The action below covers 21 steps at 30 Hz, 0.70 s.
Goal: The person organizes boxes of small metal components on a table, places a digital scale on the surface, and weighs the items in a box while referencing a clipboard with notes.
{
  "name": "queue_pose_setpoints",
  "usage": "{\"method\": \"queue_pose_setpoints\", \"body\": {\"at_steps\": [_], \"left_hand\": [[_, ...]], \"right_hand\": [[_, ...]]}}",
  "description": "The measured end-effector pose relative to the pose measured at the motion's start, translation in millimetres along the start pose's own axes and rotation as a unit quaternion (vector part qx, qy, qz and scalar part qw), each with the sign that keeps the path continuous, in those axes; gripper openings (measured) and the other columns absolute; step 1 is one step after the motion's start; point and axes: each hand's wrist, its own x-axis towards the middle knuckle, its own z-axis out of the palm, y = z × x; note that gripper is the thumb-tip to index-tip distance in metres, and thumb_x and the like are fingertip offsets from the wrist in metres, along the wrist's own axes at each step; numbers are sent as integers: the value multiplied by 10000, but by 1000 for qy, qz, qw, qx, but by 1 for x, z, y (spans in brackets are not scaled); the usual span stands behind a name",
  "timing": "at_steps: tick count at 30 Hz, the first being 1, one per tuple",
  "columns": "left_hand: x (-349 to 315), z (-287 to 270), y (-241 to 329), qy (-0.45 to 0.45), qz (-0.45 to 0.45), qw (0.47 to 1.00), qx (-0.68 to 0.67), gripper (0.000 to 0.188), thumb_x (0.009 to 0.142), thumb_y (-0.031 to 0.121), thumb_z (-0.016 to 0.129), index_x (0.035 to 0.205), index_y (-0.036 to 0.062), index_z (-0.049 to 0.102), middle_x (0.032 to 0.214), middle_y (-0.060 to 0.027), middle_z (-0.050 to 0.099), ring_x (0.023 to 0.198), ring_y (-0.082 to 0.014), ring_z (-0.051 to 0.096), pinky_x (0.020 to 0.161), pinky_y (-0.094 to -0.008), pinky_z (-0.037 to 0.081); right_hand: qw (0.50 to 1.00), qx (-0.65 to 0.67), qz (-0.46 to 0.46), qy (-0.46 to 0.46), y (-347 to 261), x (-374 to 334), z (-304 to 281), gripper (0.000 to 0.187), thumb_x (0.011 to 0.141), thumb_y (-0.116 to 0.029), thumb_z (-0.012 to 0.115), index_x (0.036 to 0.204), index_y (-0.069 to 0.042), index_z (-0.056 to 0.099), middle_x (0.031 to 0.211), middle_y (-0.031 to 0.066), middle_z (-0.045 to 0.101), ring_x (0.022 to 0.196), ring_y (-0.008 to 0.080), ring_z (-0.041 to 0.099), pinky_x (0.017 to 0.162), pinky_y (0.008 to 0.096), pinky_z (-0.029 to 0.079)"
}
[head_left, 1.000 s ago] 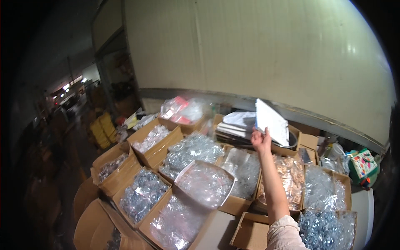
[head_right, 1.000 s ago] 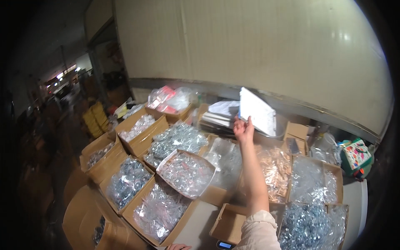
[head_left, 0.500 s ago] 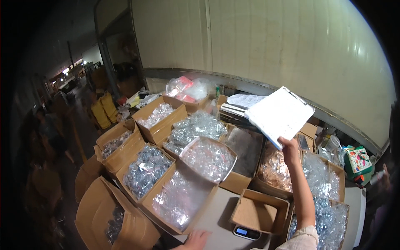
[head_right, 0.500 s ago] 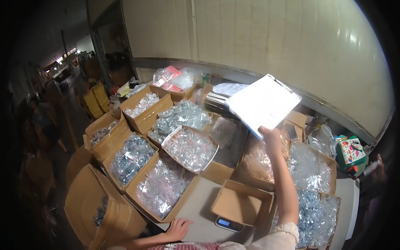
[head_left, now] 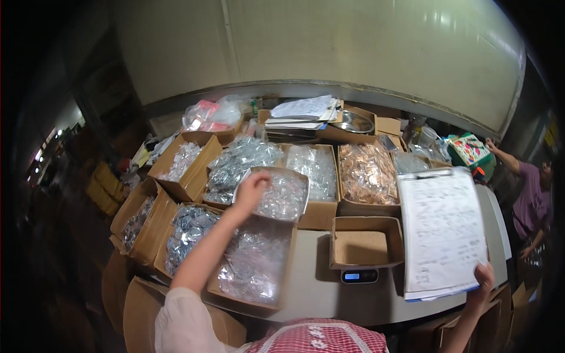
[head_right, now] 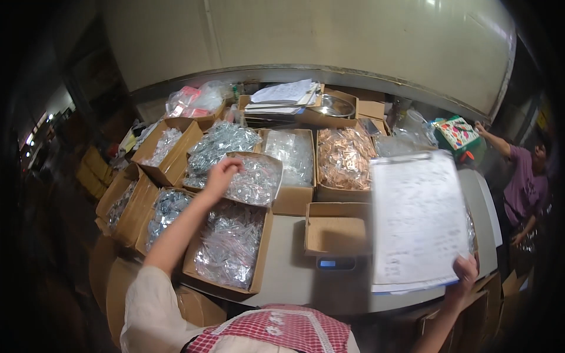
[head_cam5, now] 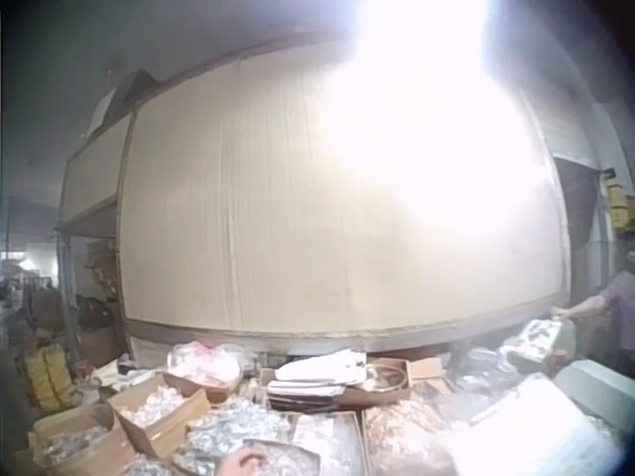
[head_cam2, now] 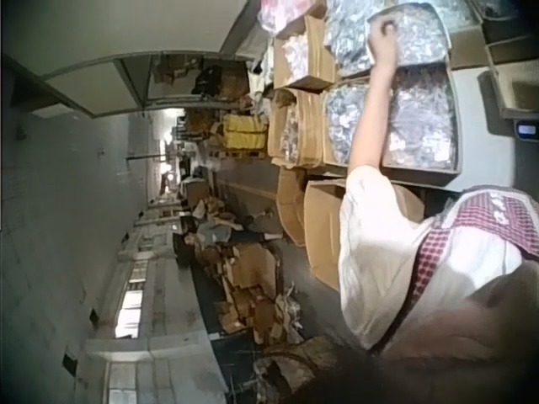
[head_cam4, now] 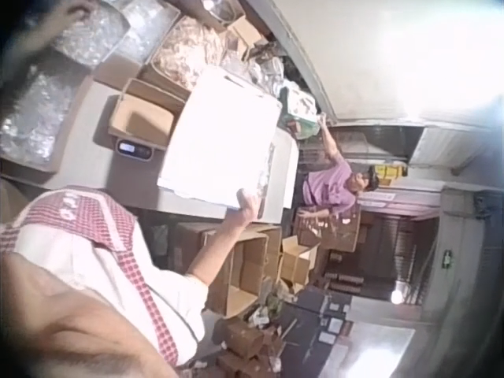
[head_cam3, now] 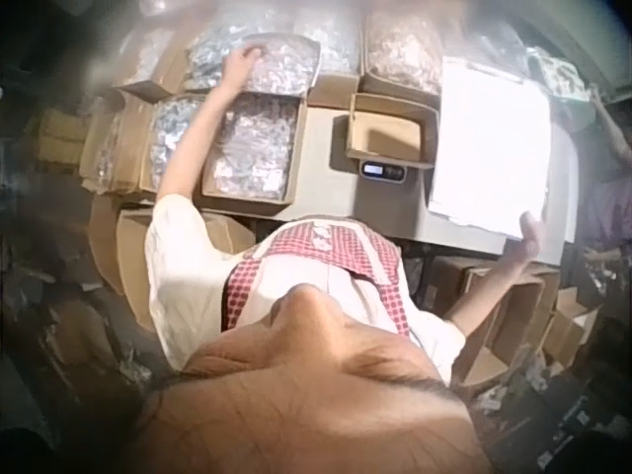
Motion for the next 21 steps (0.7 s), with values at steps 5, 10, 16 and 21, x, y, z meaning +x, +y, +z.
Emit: {"method": "queue_pose_setpoints", "body": {"at_steps": [5,10,16,21], "left_hand": [[94,-68,-95,101,-12,976,194,253,831,64,620,1069,43,703,1012,-169,718,958,-309,692,852,-387,536],[146,-44,-114,85,54,958,269,245,792,155,691,1009,42,712,1030,-187,699,959,-375,654,865,-459,511],[175,-67,-125,90,76,863,492,143,773,154,633,806,55,731,977,-151,718,880,-386,648,811,-469,510],[180,-95,-114,217,-69,974,11,156,836,172,642,827,25,691,742,-74,668,696,-193,617,661,-348,472]], "right_hand": [[971,-54,-145,180,-28,-106,-35,485,849,-205,572,1271,34,552,1216,131,625,1124,233,579,1022,350,410],[979,18,-51,194,-84,-181,-54,590,839,-274,573,1333,43,510,1265,152,599,1180,258,542,1053,365,370],[936,-49,-53,344,-79,-197,53,653,819,-369,553,1323,42,498,1209,144,611,1168,274,541,1058,388,361],[962,-90,-35,254,-53,-189,2,549,842,-379,573,1253,-16,582,1149,166,649,1055,329,592,975,417,437]]}}
